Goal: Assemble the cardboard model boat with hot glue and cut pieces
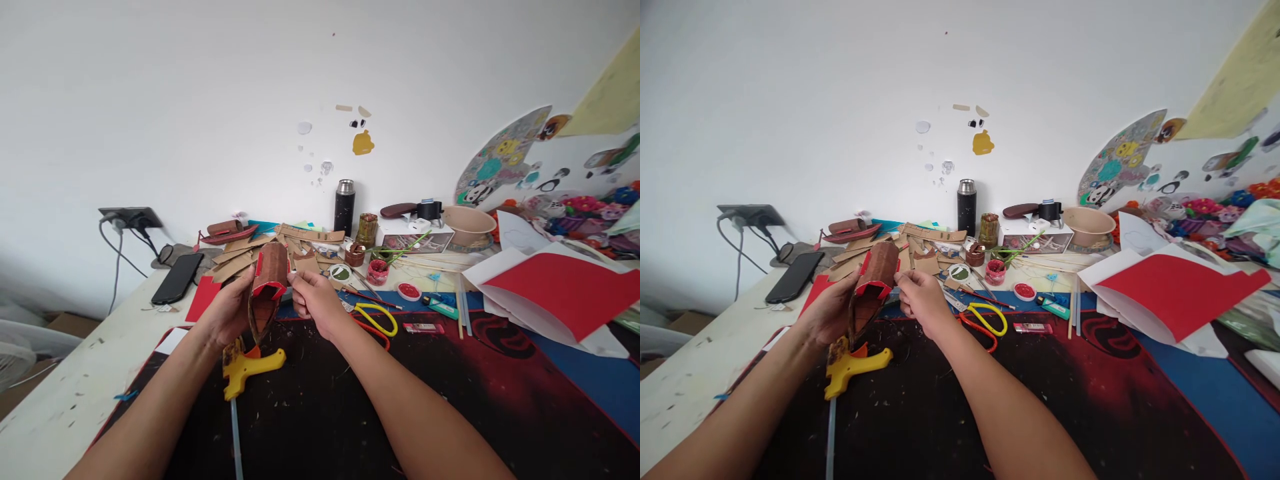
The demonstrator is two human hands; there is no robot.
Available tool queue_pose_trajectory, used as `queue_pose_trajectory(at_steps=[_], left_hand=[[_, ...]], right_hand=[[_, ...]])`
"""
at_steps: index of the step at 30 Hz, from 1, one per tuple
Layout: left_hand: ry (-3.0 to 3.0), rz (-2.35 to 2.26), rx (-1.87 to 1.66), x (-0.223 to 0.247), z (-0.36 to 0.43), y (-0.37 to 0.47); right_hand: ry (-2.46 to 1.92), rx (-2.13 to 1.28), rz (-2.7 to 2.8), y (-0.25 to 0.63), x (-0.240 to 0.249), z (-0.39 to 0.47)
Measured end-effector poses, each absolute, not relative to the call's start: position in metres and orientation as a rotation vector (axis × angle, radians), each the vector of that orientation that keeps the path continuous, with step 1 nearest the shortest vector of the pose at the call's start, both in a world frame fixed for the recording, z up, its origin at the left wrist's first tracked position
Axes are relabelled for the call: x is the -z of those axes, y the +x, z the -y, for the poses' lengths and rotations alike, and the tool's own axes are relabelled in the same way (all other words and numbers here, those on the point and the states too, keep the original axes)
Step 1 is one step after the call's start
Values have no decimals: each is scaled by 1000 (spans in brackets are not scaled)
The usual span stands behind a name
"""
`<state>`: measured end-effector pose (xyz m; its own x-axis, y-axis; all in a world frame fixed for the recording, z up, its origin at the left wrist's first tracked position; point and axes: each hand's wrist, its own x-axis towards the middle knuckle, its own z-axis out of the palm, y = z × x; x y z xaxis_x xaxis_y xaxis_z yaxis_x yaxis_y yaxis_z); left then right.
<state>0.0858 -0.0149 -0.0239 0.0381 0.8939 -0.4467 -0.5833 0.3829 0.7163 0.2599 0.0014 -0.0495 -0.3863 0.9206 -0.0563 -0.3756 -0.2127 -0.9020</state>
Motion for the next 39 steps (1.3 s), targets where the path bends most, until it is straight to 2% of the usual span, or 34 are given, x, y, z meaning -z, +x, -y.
queue_pose_trajectory(at_steps=[18,26,39], left_hand=[[296,-785,-1463,7,10,66],[338,-595,-1461,9,14,64],[278,-540,-1397,3,17,65]], right_hand=[[-823,-1731,1094,259,53,-2],[-833,-1717,1115,259,52,-1],[-827,-1734,1143,258,50,1]])
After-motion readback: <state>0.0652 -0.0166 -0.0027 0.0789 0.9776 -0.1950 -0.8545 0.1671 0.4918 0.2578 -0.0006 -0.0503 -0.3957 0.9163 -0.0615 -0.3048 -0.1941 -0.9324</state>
